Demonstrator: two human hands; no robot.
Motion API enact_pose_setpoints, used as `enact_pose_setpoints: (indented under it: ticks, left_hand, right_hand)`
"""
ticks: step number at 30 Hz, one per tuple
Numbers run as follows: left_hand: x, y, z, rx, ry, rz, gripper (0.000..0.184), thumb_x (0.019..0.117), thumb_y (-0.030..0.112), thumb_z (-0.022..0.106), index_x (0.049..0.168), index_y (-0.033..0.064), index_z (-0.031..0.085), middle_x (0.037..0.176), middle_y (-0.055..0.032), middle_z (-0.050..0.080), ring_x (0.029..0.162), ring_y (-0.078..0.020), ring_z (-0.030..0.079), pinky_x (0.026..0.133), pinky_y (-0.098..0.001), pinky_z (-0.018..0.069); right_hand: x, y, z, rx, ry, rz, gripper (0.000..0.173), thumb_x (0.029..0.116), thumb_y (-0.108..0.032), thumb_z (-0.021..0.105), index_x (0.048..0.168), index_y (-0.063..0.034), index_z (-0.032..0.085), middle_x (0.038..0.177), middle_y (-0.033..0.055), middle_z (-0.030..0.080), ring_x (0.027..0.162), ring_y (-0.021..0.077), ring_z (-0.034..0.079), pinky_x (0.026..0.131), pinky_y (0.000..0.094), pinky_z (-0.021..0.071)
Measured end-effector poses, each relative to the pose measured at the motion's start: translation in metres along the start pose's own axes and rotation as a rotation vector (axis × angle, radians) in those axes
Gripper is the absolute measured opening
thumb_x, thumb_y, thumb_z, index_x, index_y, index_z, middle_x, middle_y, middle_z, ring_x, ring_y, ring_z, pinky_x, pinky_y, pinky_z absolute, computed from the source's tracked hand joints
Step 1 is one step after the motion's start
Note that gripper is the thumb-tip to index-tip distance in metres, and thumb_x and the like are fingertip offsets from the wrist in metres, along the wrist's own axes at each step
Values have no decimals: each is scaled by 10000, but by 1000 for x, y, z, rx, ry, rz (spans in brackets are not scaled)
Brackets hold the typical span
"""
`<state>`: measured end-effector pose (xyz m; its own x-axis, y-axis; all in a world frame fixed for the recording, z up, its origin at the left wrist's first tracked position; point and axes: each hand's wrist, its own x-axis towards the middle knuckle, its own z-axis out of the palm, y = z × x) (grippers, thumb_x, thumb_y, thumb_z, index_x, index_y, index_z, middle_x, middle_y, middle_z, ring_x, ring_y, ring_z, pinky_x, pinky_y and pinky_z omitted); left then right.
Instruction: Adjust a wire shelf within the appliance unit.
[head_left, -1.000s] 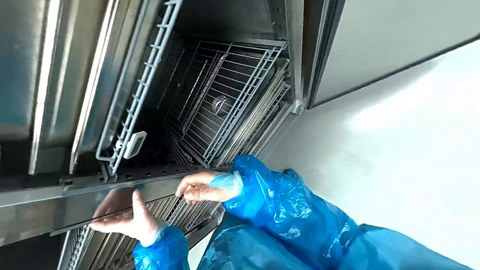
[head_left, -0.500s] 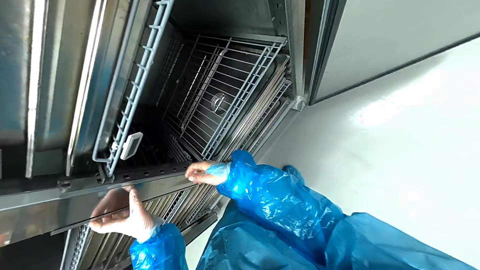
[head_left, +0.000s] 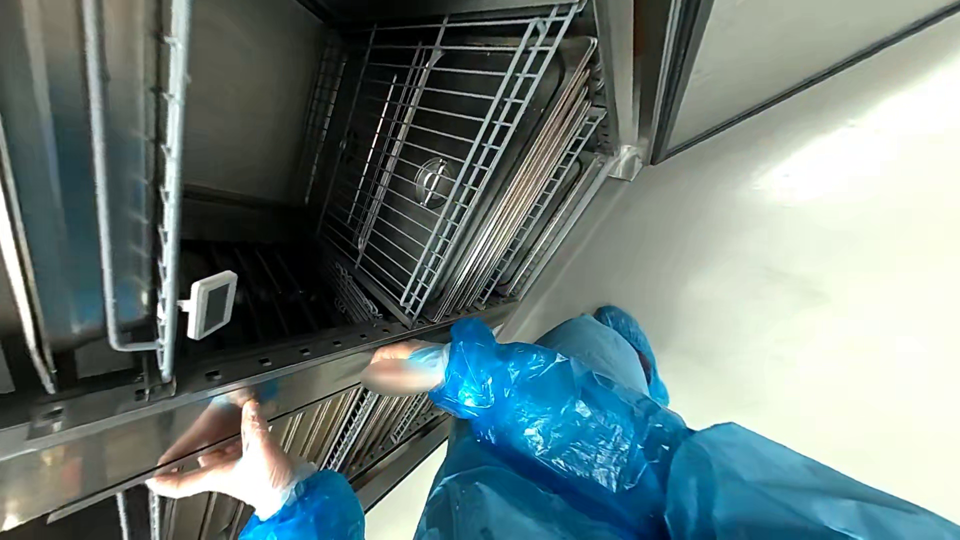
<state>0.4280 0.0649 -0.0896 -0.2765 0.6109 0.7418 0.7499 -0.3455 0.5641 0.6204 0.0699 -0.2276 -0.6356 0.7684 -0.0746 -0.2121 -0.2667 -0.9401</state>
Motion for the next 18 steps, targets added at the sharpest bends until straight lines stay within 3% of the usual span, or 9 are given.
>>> enact_pose_setpoints:
  ticks: [11,14,18]
  left_hand:
    - [3,8,1,-4,-5,-23,1185,780,-134,721,1565,-24,-160,1372,-229,419,1189,-111,573,907,-210,539]
    - [6,-2,-4,-61,-3,-15,1205,776,-134,745,1569,1,-152,1355,-218,461,1172,-137,612,910,-259,570]
    - [7,-2,-7,-87,-7,-38,1224,762,-136,756,1570,-1,-155,1413,-237,420,1220,-158,597,958,-282,563]
  right_hand:
    - [-5,-6,-5,12,73,-115,325,1054,-198,566,1299,6,631,1186,227,672,1082,308,654,988,492,497]
    - [-5,-7,-5,-10,123,-87,326,1058,-210,559,1291,4,637,1205,219,675,1117,307,655,1015,497,493]
    - [0,-10,-6,-80,282,-23,327,1064,-262,539,1272,-36,651,1162,191,700,1087,303,675,981,524,509]
